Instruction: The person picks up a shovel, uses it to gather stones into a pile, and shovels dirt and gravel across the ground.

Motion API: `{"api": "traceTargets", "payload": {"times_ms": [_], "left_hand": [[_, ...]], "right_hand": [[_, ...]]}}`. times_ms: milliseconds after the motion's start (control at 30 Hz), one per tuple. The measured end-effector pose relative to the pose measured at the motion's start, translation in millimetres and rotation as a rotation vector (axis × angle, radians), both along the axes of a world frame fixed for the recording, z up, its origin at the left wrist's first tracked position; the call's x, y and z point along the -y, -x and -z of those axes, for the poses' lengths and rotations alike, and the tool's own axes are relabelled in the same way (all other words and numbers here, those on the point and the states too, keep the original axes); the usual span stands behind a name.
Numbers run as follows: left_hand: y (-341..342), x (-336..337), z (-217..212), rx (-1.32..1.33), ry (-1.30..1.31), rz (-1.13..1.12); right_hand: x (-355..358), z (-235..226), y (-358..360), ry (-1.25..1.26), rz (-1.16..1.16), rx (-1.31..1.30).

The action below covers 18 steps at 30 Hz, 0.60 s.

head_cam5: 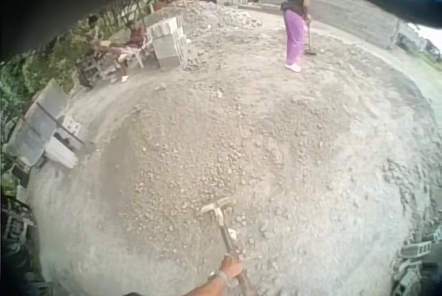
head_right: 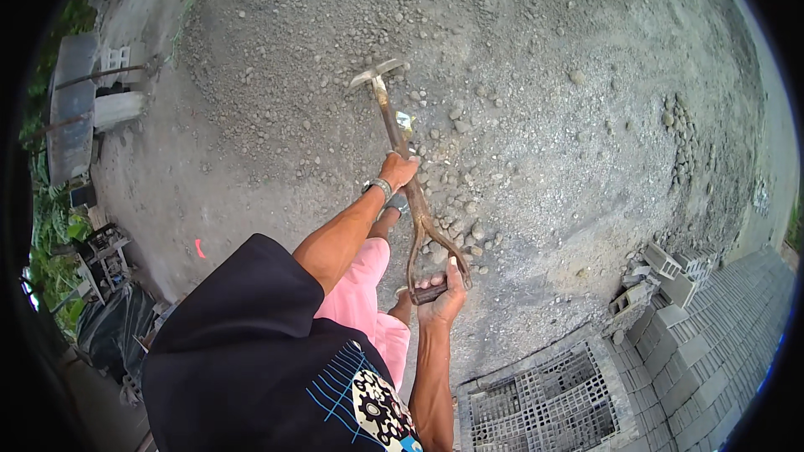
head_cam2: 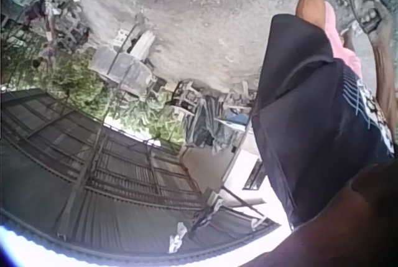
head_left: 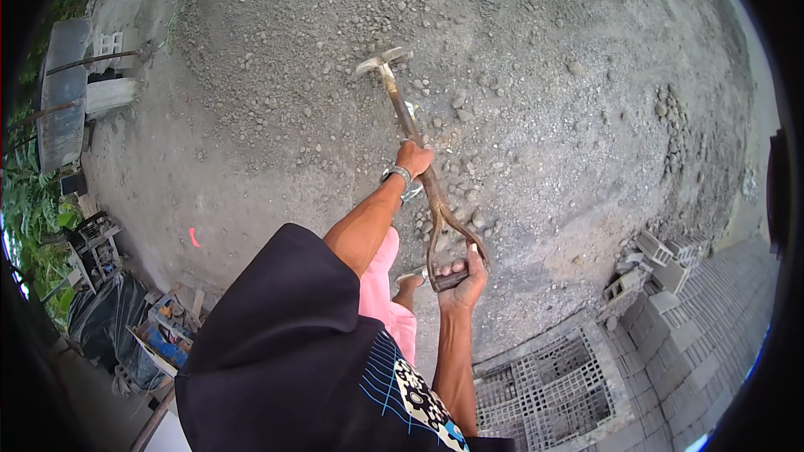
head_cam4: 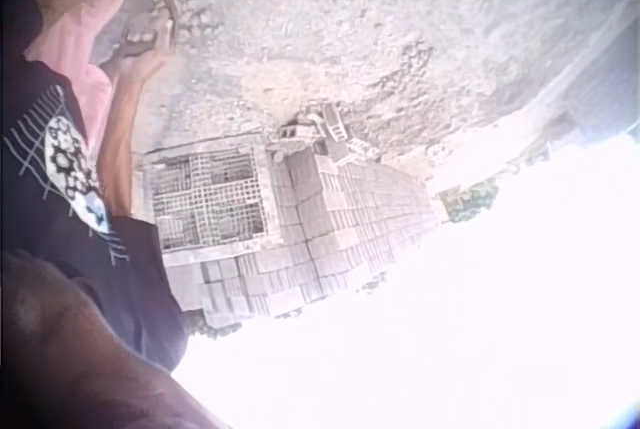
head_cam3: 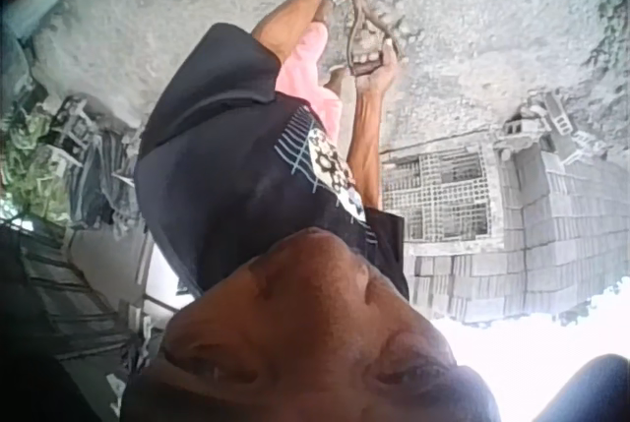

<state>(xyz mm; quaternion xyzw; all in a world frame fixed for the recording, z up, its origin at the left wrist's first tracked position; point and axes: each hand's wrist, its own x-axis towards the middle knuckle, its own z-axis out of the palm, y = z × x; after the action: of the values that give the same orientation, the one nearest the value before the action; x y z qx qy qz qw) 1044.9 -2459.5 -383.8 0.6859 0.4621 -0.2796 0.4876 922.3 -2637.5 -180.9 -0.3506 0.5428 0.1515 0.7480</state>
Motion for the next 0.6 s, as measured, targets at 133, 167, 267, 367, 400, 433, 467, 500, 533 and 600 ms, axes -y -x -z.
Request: {"api": "traceTargets", "payload": {"times_ms": [133,167,267,367,400,433,467,500,533,600], "left_hand": [[67.7,71.6,-40.7,-0.088,0.196,-0.075],[86.7,82.9,-39.2,-0.071,0.190,-0.053],[108.7,109.7,-69.0,-0.047,0.262,-0.043],[98.4,103.0,-93.1,-0.033,0.269,-0.066],[91.8,97.6,-92.6,-0.027,0.249,-0.090],[82.8,88.0,-78.2,0.012,0.153,-0.039],[72.3,75.9,-54.2,0.049,0.055,0.013],[53.6,59.6,-42.5,0.071,0.046,0.100],[34.3,40.1,-32.7,0.094,0.029,0.178],[4.9,-5.7,2.5,0.090,0.020,0.071]], "right_hand": [[58.4,-46.7,62.2,0.067,-0.006,-0.036],[61.6,-66.9,63.8,0.123,-0.045,-0.020],[89.3,-87.8,91.1,0.156,-0.059,0.006],[93.4,-87.4,97.4,0.158,-0.111,0.063],[88.7,-77.4,95.7,0.120,-0.073,0.095],[79.1,-64.9,90.6,0.076,-0.037,0.128],[65.7,-52.4,79.6,0.079,-0.051,0.139],[52.3,-39.6,65.7,0.035,-0.029,0.140],[35.2,-27.7,47.7,-0.003,0.005,0.146],[-0.8,-7.8,13.3,-0.056,0.007,0.088]]}}
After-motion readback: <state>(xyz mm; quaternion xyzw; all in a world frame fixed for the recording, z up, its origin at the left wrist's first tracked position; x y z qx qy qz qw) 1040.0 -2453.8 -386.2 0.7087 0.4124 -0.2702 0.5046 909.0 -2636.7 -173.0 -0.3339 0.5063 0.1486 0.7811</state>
